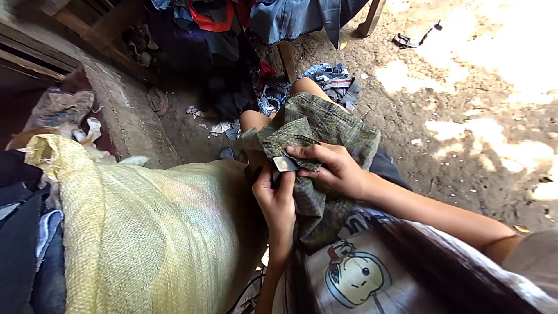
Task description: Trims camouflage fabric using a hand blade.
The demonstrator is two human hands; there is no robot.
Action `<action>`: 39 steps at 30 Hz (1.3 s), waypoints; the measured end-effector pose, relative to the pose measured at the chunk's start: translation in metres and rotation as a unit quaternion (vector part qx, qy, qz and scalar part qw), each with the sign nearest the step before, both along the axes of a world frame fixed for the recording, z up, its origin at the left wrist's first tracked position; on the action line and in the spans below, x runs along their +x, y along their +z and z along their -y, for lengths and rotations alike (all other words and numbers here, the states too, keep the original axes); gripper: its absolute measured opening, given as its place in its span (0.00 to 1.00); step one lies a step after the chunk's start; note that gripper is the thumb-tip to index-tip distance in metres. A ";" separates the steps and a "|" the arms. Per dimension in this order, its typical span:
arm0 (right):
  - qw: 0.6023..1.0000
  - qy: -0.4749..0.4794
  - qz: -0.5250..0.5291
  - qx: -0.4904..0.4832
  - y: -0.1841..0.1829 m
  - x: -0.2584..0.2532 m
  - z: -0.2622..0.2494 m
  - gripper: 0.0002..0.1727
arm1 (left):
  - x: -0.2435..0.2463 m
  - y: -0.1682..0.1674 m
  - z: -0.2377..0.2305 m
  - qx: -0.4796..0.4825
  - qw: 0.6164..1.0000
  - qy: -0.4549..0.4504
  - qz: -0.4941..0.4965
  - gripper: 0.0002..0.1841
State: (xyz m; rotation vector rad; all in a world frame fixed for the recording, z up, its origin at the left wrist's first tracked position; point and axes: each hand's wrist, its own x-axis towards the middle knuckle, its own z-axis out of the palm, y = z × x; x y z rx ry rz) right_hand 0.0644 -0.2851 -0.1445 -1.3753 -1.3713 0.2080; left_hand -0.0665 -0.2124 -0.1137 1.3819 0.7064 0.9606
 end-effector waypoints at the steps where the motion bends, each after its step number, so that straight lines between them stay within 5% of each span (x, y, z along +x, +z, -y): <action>1: 1.000 -0.001 -0.007 -0.003 0.001 0.000 -0.001 0.19 | 0.000 -0.002 0.000 0.011 1.000 -0.002 -0.005 0.08; 9: 0.981 0.100 -0.164 -0.027 0.006 0.012 -0.001 0.16 | 0.000 -0.003 -0.009 0.012 0.999 -0.032 -0.037 0.05; 17: 0.881 0.153 -0.426 -0.134 0.013 0.011 0.002 0.16 | -0.003 -0.009 -0.018 0.050 0.996 -0.038 -0.058 0.05; 23: 0.936 0.125 -0.316 -0.089 0.007 0.009 0.004 0.14 | -0.004 -0.007 -0.018 -0.011 0.998 -0.057 -0.036 0.07; 28: 0.948 0.154 -0.256 -0.106 0.003 0.010 0.006 0.17 | -0.012 -0.018 -0.045 -0.038 0.989 -0.048 -0.134 0.41; 32: 0.985 0.134 -0.079 -0.079 -0.002 0.012 0.008 0.23 | -0.008 0.003 -0.053 -0.055 0.983 -0.053 -0.165 0.16; 39: 0.990 0.092 0.085 -0.060 -0.006 0.009 0.006 0.24 | -0.034 0.000 -0.086 0.105 0.933 -0.080 -0.336 0.14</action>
